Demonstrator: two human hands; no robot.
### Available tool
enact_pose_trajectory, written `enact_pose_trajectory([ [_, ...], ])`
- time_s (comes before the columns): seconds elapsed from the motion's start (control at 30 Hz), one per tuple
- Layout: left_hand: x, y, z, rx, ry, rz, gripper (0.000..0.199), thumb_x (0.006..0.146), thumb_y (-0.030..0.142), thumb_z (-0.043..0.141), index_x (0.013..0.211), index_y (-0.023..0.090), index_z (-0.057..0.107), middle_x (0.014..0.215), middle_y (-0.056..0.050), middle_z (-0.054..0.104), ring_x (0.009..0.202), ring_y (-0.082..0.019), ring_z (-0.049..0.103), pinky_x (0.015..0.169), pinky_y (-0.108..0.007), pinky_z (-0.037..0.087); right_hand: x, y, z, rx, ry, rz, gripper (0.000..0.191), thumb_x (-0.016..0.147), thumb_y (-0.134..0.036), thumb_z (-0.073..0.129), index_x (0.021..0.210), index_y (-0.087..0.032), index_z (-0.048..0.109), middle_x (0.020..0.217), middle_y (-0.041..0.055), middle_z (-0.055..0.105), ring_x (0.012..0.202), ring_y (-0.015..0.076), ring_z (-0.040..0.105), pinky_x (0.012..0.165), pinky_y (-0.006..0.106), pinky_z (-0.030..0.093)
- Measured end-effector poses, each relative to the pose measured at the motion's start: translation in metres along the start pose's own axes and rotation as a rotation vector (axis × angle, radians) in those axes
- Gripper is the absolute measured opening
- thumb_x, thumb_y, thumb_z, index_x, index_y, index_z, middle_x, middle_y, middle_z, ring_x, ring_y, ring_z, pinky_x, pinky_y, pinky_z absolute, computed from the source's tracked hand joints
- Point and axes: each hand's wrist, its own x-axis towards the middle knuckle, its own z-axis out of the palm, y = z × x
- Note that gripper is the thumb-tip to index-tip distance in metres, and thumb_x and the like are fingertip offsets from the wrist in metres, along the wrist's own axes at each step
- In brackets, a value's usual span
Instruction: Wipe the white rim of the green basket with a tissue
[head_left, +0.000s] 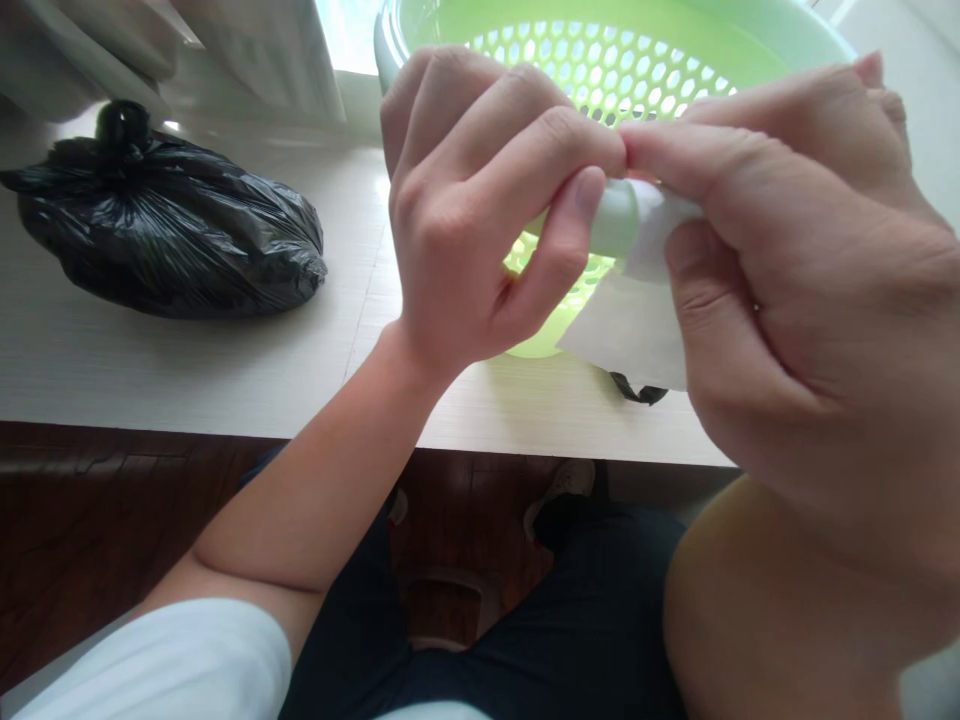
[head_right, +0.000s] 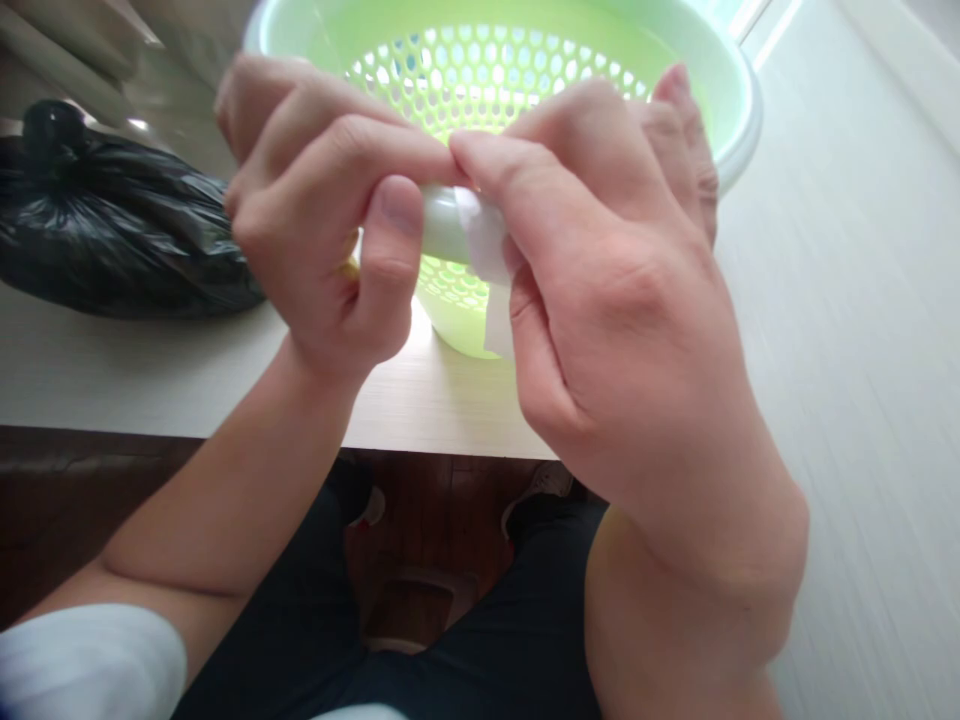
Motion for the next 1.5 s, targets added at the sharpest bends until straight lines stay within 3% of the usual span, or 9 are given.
enact_pose_trajectory([
  [0.1,0.0,0.0,0.0,0.001,0.007,0.004,0.026,0.1,0.025,0.048,0.09,0.024,0.072,0.088,0.001,0.072,0.096,-0.019,0.069,0.096,-0.047,0.055,0.001,-0.001,0.003,-0.002,0.041,-0.023,0.048,0.105,-0.025,0.038,0.145,-0.016,0.064,0.129,0.0096,0.066,0.129,0.0251,0.06,0.111,0.046,0.049],
  [0.27,0.001,-0.002,0.001,0.003,0.013,0.016,0.031,0.102,0.03,0.044,0.089,0.024,0.071,0.087,0.002,0.071,0.097,-0.02,0.071,0.095,-0.047,0.055,0.003,0.0,0.009,-0.054,0.084,0.024,0.044,0.108,-0.037,0.038,0.134,-0.023,0.071,0.118,0.0078,0.069,0.12,0.0288,0.063,0.104,0.052,0.045],
  [0.67,0.0,-0.003,-0.002,-0.01,-0.04,0.013,0.03,0.102,0.031,0.043,0.093,0.026,0.071,0.091,0.0,0.071,0.098,-0.02,0.068,0.099,-0.049,0.052,0.002,0.008,0.024,-0.031,0.223,-0.006,0.048,0.11,-0.038,0.034,0.13,-0.022,0.074,0.11,0.0055,0.07,0.118,0.0255,0.063,0.103,0.048,0.045],
  [0.9,-0.001,-0.002,-0.003,-0.018,-0.064,-0.004,0.032,0.103,0.03,0.042,0.095,0.026,0.073,0.092,0.0,0.07,0.099,-0.02,0.066,0.101,-0.049,0.051,0.002,0.02,0.03,-0.064,0.335,0.003,0.041,0.109,-0.037,0.036,0.102,-0.025,0.075,0.1,0.0033,0.068,0.111,0.0241,0.064,0.098,0.045,0.047],
  [1.03,-0.002,-0.002,-0.002,-0.034,-0.073,-0.009,0.033,0.104,0.031,0.041,0.096,0.026,0.073,0.093,0.0,0.069,0.101,-0.021,0.065,0.103,-0.05,0.05,0.004,0.028,0.034,-0.091,0.341,-0.012,0.037,0.108,-0.035,0.037,0.095,-0.023,0.07,0.098,0.0046,0.065,0.11,0.0247,0.063,0.093,0.044,0.045],
  [1.13,-0.001,-0.002,-0.002,-0.023,-0.055,-0.007,0.032,0.103,0.031,0.042,0.095,0.026,0.073,0.092,0.0,0.07,0.099,-0.021,0.066,0.102,-0.051,0.051,0.005,0.033,0.037,-0.079,0.415,-0.073,0.033,0.105,-0.034,0.041,0.09,-0.022,0.067,0.092,0.0045,0.064,0.102,0.0249,0.063,0.089,0.044,0.043],
  [1.5,0.001,-0.003,-0.002,0.038,-0.036,0.041,0.032,0.101,0.028,0.044,0.094,0.024,0.075,0.089,-0.001,0.072,0.095,-0.021,0.069,0.097,-0.049,0.056,0.005,0.043,0.042,0.012,0.462,-0.051,0.036,0.104,-0.037,0.042,0.09,-0.023,0.072,0.091,0.0046,0.065,0.102,0.0225,0.063,0.095,0.046,0.043],
])
